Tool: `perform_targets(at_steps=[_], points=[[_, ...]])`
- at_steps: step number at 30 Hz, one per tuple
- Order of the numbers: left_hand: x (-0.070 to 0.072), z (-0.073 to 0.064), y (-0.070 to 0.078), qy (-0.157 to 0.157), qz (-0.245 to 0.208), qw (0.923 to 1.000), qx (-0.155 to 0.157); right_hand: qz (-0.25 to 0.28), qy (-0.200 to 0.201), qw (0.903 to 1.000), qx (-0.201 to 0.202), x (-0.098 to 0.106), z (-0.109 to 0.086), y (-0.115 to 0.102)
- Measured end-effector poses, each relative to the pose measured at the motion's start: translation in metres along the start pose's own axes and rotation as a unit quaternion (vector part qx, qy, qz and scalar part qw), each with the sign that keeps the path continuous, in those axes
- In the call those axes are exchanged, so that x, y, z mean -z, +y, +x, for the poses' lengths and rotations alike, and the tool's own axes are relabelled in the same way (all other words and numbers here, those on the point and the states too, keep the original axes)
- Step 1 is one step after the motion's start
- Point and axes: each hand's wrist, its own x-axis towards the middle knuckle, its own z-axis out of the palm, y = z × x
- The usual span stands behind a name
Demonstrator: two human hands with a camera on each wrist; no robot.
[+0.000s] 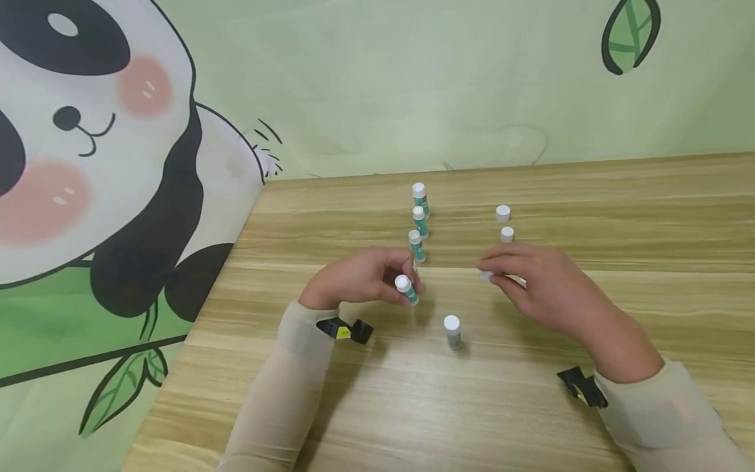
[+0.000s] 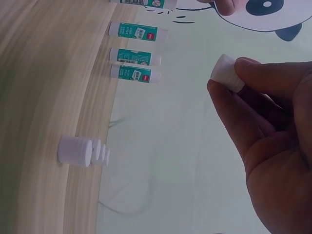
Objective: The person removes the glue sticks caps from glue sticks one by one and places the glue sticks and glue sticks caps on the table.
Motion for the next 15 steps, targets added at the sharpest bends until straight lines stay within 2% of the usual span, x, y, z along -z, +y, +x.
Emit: perform_targets(at_steps=[9, 15], points=[[-0.0030, 0.0042, -0.0063, 0.001, -0.017, 0.9998, -0.009, -0.002, -0.007, 0.9999, -0.011, 0.0019, -0.0062, 0.0031], [-0.0031, 0.0038, -0.0084, 0.002, -0.035, 0.9994, -0.001, -0.023, -0.030, 0.9985, -0.040, 0.0054, -0.0096, 0.0032]])
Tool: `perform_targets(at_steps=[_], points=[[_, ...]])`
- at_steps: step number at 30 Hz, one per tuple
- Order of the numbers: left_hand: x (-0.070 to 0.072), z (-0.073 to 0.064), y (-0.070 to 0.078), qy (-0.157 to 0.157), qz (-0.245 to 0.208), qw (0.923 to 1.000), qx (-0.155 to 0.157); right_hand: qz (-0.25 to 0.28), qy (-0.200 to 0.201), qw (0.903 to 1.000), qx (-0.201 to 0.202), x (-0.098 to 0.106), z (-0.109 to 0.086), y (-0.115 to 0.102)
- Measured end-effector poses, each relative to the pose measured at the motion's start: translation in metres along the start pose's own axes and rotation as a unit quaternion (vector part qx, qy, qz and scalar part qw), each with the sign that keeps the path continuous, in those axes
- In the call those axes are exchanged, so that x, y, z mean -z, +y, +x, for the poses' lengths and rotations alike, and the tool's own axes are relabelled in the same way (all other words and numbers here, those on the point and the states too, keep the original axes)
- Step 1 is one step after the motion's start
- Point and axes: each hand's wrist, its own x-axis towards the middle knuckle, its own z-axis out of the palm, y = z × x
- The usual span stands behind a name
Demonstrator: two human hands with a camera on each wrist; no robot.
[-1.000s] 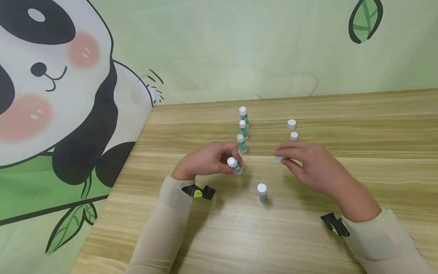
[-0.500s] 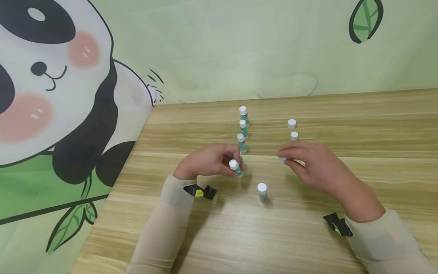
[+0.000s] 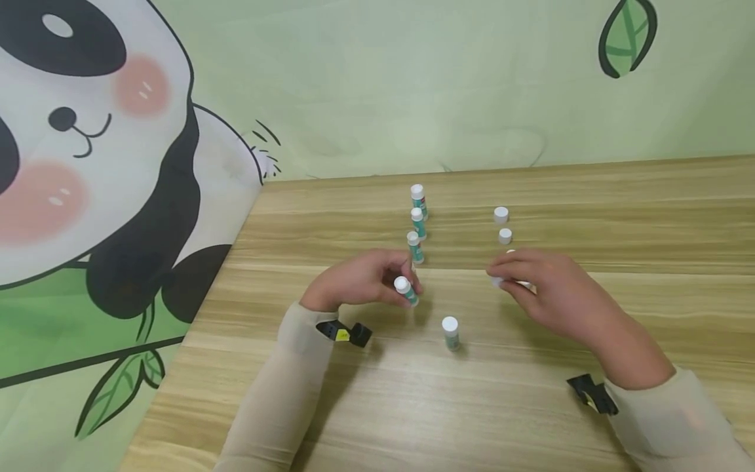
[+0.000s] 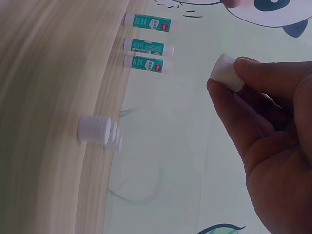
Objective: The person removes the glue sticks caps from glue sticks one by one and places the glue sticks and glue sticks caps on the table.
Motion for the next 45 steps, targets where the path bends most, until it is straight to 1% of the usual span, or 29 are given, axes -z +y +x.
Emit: perform_targets(at_steps=[4, 11, 17, 28, 34, 40, 45], points=[[-0.001, -0.003, -0.001, 0.003, -0.007, 1.0000, 0.002, -0.004, -0.002, 0.9999, -0.010, 0.000, -0.003, 0.001], [-0.002, -0.004, -0.003, 0.003, -0.010, 0.9999, -0.007, -0.002, 0.007, 1.0000, 0.005, -0.001, -0.009, 0.008], [-0.002, -0.004, -0.004, 0.004, -0.009, 0.9999, -0.007, -0.006, 0.004, 0.9999, -0.011, -0.002, -0.014, 0.010], [-0.006, -0.002, -0.006, 0.000, -0.013, 0.9999, -0.001, -0.020, -0.016, 0.9992, -0.030, -0.001, -0.018, 0.011], [-0.006, -0.001, -0.010, 0.001, 0.004, 1.0000, -0.001, -0.034, -0.041, 0.9970, -0.056, 0.001, -0.022, 0.013], [-0.008, 0.001, -0.015, -0.002, 0.003, 1.0000, 0.006, -0.037, -0.056, 0.9956, -0.066, 0.001, -0.024, 0.014], [-0.009, 0.000, -0.016, 0.001, 0.023, 0.9996, 0.014, -0.037, -0.062, 0.9949, -0.071, 0.001, -0.025, 0.015]])
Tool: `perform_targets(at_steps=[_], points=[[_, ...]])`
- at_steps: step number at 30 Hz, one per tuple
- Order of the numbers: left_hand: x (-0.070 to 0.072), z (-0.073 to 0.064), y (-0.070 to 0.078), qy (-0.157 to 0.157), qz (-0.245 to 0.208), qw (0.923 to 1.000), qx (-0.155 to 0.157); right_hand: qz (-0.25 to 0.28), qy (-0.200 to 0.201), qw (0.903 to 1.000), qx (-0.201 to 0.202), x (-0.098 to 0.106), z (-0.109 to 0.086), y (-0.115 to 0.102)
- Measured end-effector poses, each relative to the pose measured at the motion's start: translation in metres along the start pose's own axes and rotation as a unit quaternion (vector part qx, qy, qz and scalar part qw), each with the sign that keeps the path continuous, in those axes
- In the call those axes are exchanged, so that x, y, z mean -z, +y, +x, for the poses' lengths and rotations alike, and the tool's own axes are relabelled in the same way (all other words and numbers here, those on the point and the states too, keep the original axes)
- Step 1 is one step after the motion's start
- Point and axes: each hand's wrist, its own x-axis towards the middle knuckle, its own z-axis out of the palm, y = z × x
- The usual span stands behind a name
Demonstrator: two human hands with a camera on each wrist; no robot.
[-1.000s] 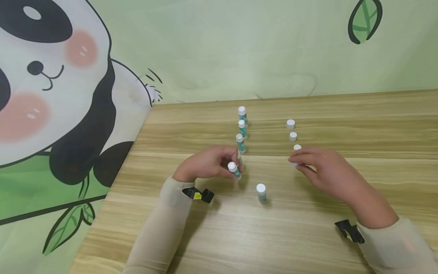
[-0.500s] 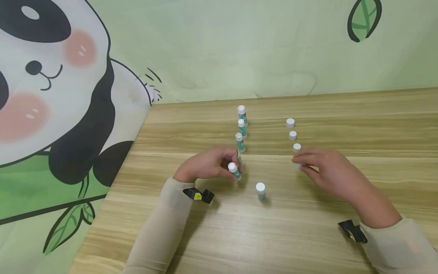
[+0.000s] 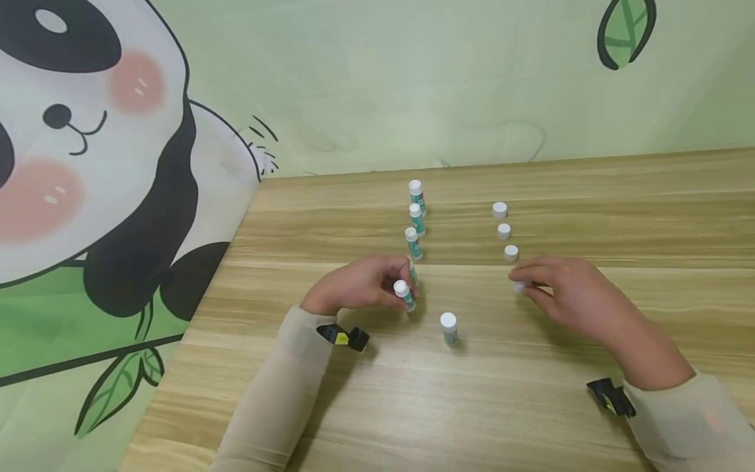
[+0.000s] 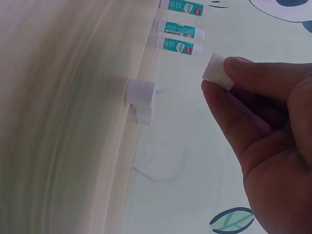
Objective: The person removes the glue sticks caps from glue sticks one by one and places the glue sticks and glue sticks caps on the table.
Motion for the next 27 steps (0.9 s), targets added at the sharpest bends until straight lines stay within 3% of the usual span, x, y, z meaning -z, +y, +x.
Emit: perform_targets(at_steps=[20, 27], points=[[-0.0051, -0.0026, -0.0076, 0.019, 0.006, 0.9998, 0.002, -0.017, -0.043, 0.9981, -0.040, -0.0038, -0.0020, 0.0067], [-0.0062, -0.0039, -0.0063, 0.018, 0.009, 0.9998, 0.000, -0.007, -0.098, 0.9935, -0.059, -0.0025, -0.0007, 0.0094]])
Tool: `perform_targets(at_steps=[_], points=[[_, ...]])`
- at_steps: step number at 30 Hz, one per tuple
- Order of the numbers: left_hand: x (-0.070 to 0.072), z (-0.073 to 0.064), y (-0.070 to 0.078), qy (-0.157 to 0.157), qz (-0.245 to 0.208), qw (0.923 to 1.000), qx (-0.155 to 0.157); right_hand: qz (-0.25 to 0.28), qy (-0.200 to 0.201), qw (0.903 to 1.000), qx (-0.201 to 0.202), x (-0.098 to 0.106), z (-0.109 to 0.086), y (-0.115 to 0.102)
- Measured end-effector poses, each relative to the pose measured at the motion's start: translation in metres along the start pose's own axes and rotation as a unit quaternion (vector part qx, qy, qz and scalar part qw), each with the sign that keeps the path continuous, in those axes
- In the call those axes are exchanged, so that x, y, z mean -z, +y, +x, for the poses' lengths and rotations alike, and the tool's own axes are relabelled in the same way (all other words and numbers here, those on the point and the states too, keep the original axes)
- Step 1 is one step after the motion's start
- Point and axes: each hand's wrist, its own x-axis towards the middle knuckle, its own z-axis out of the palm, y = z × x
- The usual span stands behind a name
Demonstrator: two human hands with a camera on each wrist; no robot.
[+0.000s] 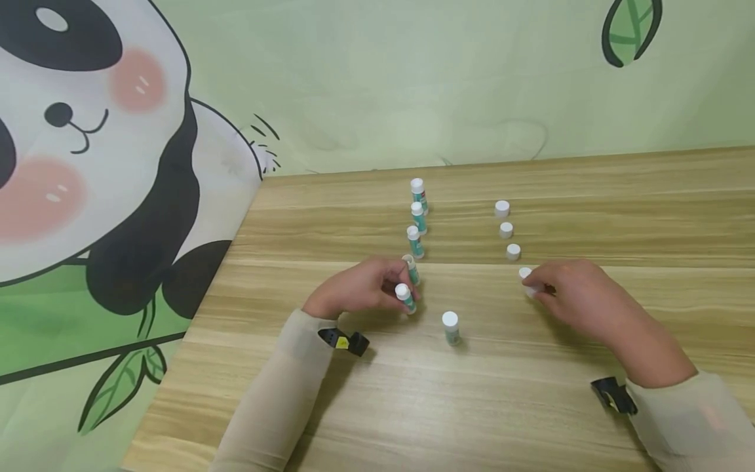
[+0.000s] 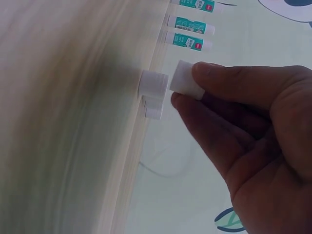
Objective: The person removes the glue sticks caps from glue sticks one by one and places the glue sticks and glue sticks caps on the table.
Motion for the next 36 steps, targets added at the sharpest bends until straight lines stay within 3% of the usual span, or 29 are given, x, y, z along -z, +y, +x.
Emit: perform_targets(at_steps=[6, 19, 36], points=[[-0.0015, -0.0003, 0.0016, -0.006, 0.000, 1.0000, 0.006, 0.013, -0.047, 0.9984, -0.028, 0.0009, 0.0008, 0.0019], [-0.0039, 0.0010, -0.0040, -0.010, 0.009, 0.9999, 0.008, 0.015, -0.088, 0.9949, -0.047, -0.0018, 0.0016, 0.0002], [-0.0075, -0.0018, -0.0083, -0.015, 0.000, 0.9998, 0.013, 0.024, -0.108, 0.9932, -0.038, -0.0060, -0.0005, -0.0025]])
